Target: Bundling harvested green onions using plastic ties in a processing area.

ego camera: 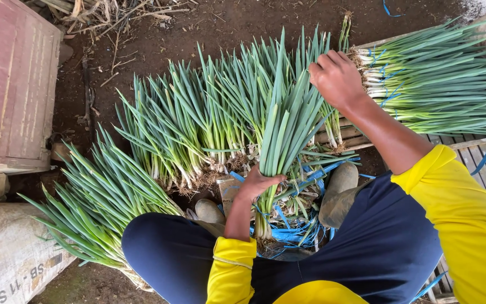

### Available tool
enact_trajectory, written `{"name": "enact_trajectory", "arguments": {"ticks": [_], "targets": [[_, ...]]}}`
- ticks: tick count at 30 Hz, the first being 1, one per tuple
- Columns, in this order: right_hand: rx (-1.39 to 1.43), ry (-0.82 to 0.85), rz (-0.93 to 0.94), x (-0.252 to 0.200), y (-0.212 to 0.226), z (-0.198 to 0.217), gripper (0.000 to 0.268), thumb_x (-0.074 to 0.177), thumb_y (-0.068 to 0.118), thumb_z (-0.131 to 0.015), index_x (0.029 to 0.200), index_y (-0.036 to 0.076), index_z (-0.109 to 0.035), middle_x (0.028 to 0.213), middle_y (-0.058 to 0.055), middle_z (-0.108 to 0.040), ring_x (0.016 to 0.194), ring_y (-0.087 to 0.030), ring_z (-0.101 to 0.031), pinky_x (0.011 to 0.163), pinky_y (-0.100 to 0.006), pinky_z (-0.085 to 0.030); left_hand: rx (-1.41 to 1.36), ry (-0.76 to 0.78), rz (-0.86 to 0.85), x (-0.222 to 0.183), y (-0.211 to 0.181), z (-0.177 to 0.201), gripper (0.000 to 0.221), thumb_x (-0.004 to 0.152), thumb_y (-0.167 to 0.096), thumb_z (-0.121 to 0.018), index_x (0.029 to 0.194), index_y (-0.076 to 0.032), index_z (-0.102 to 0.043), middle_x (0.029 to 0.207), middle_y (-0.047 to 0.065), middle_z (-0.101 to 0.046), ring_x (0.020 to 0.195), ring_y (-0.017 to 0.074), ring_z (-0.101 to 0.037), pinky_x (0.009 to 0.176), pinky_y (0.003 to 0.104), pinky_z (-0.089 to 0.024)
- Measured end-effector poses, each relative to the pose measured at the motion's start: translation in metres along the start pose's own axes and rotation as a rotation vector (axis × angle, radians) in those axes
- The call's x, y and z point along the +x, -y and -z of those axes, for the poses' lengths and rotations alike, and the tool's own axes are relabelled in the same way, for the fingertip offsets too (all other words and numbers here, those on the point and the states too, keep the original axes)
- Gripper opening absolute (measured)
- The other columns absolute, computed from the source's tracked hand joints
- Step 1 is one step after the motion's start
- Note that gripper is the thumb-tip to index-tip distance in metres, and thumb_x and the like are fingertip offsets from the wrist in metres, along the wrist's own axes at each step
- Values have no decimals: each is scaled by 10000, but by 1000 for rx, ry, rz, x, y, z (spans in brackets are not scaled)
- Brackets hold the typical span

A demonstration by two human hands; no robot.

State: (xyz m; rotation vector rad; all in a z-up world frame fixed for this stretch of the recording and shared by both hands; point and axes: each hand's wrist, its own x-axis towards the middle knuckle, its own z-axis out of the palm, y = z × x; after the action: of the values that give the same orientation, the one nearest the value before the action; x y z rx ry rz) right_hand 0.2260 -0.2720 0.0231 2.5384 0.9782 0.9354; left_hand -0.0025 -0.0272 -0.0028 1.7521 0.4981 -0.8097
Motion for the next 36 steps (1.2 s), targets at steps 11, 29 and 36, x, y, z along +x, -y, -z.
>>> {"name": "enact_trajectory", "arguments": {"ticks": [11,29,36], "targets": [[8,-34,-57,-5,-3,-12,128,808,72,-778,799,154,-680,742,35,-631,736,-99,-596,612,-245,-603,-22,37,-51,0,-3,5,993,574,-528,-817,1423,-127,-494,1404,122,-627,1337,306,-560,1187,484,-396],[1106,896,-497,17,24,133,481,922,327,-794,1209,-43,-685,1204,-288,-660,922,-340,-612,830,-434,-490,-246,-420,-465,41,29,-8,765,836,-256,-850,1422,-126,-376,952,63,-554,720,145,-548,614,320,-510],[1356,1197,-553,21,118,161,930,940,533,-717,1475,-144,-370,1287,-345,-579,1069,-346,-651,964,-432,-529,-112,-319,-683,4,-7,-20,989,868,-40,-744,1555,31,-37,1412,345,-356,1273,516,-517,1005,649,-525]]}}
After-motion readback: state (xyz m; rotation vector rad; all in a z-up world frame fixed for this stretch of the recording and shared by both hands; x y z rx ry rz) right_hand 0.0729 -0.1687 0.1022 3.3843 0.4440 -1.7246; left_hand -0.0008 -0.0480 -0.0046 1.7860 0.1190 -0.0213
